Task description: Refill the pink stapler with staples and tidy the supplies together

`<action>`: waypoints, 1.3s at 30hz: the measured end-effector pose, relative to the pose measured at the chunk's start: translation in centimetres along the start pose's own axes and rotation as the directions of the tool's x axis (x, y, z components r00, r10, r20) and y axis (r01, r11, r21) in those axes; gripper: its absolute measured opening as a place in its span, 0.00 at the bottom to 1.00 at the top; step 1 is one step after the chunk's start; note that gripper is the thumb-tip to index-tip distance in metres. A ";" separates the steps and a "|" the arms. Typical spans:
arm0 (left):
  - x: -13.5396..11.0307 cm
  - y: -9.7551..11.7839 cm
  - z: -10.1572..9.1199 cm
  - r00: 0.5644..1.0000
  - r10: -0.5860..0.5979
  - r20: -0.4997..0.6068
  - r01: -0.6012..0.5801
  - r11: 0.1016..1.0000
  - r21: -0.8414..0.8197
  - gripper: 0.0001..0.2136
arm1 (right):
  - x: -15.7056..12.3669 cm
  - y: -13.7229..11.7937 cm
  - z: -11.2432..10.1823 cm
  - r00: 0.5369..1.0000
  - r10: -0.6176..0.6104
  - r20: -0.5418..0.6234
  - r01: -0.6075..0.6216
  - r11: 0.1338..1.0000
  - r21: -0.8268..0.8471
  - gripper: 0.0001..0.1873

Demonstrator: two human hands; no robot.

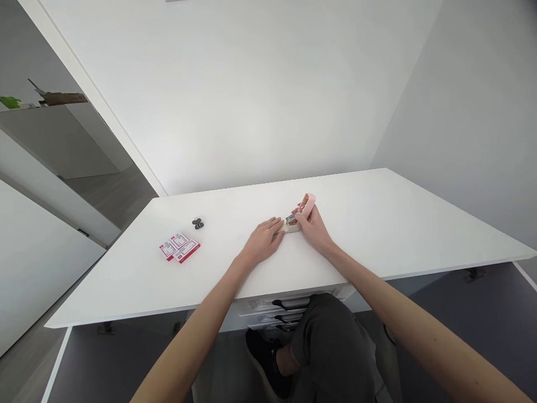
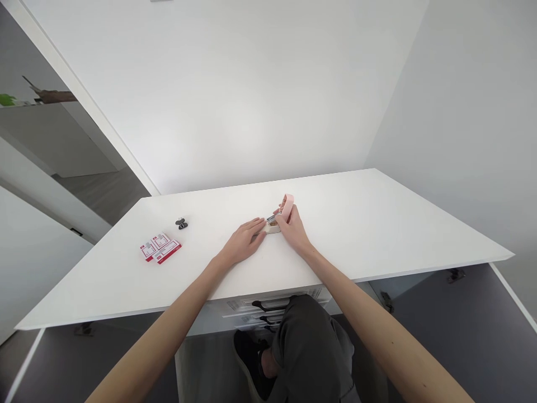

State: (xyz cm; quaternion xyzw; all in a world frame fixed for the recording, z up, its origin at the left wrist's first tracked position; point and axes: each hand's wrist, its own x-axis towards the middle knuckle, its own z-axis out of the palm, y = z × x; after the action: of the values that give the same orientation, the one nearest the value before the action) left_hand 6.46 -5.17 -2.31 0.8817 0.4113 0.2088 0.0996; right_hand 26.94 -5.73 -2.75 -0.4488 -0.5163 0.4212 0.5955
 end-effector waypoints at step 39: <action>-0.5 2.1 -1.1 0.941 0.146 -0.304 -0.108 0.984 0.140 0.18 | -3.5 0.0 -10.1 0.944 0.060 -0.325 -0.142 0.961 -0.237 0.18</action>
State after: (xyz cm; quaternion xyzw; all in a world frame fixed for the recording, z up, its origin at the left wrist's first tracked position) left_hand 7.08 -6.88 -0.72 0.8666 0.3758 0.3265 -0.0342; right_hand 36.55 -10.15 -4.25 -0.6097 -0.4413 0.3039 0.5841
